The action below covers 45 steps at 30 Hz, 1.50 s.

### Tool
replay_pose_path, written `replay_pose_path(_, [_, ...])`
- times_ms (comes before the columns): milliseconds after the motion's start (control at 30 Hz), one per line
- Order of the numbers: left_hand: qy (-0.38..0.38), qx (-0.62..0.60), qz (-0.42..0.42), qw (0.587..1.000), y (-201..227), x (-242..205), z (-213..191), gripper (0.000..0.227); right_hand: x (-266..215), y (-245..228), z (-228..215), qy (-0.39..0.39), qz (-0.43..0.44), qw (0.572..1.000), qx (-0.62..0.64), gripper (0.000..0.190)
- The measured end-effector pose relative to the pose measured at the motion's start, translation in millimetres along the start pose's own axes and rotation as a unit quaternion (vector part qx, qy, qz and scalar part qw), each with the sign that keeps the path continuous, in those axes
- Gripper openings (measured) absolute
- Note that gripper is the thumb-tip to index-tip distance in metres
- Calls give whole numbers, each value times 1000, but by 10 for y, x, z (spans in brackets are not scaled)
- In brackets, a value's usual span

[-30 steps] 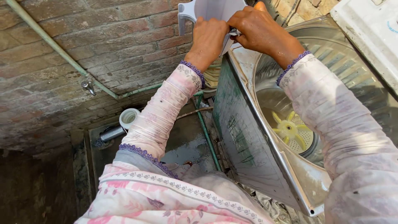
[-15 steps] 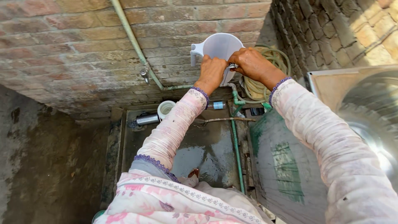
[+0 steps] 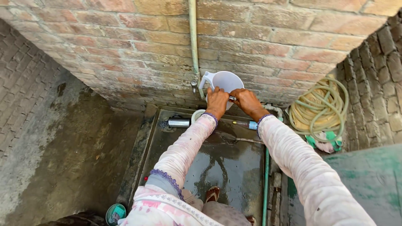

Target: Cleaning and repairing the interior components and control panel of a twin-tub washing machine.

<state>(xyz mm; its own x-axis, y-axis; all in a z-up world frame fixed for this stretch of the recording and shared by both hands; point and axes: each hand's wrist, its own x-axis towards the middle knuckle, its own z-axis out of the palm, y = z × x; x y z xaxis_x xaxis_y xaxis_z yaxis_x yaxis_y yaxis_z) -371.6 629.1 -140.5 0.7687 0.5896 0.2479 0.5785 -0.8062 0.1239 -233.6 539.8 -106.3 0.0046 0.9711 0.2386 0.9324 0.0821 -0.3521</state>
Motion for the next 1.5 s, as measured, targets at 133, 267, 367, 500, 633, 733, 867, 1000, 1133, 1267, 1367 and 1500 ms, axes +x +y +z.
replay_pose_path(133, [6,6,-18,1000,-268,105,249,17,330,175,393,4,-32,998,-59,27])
replay_pose_path(267, [10,4,-61,998,-472,291,561,15,611,290,615,10,-21,997,-76,20])
replay_pose_path(367, [26,17,-70,997,-647,405,815,14,795,396,806,22,-36,996,-82,19])
replay_pose_path(500, [43,24,-83,995,-810,531,1131,14,992,533,1056,10,-20,995,-100,16])
replay_pose_path(633, [28,16,-80,996,-918,558,1307,21,1096,657,1275,-24,-6,992,-127,14])
replay_pose_path(733, [33,-8,-96,995,-956,554,1534,17,1116,805,1504,-18,-5,990,-141,14])
replay_pose_path(867, [-5,11,-117,993,-1059,512,1754,16,1161,872,1794,-16,-20,990,-137,15])
replay_pose_path(1000, [-47,4,-132,990,-1097,522,1936,17,1155,993,2072,-40,-11,986,-160,15])
replay_pose_path(1133, [-98,-3,-144,985,-1144,588,2275,19,1147,1197,2467,-52,16,980,-189,16])
replay_pose_path(1267, [-165,-54,-145,974,-1155,545,2314,31,1037,1148,2505,-83,44,978,-185,18])
replay_pose_path(1367, [-158,-77,-136,975,-1107,488,2251,37,936,1080,2367,-58,38,988,-135,23])
replay_pose_path(1500, [-120,-113,-145,976,-967,451,2090,34,849,973,2105,-27,38,994,-94,25])
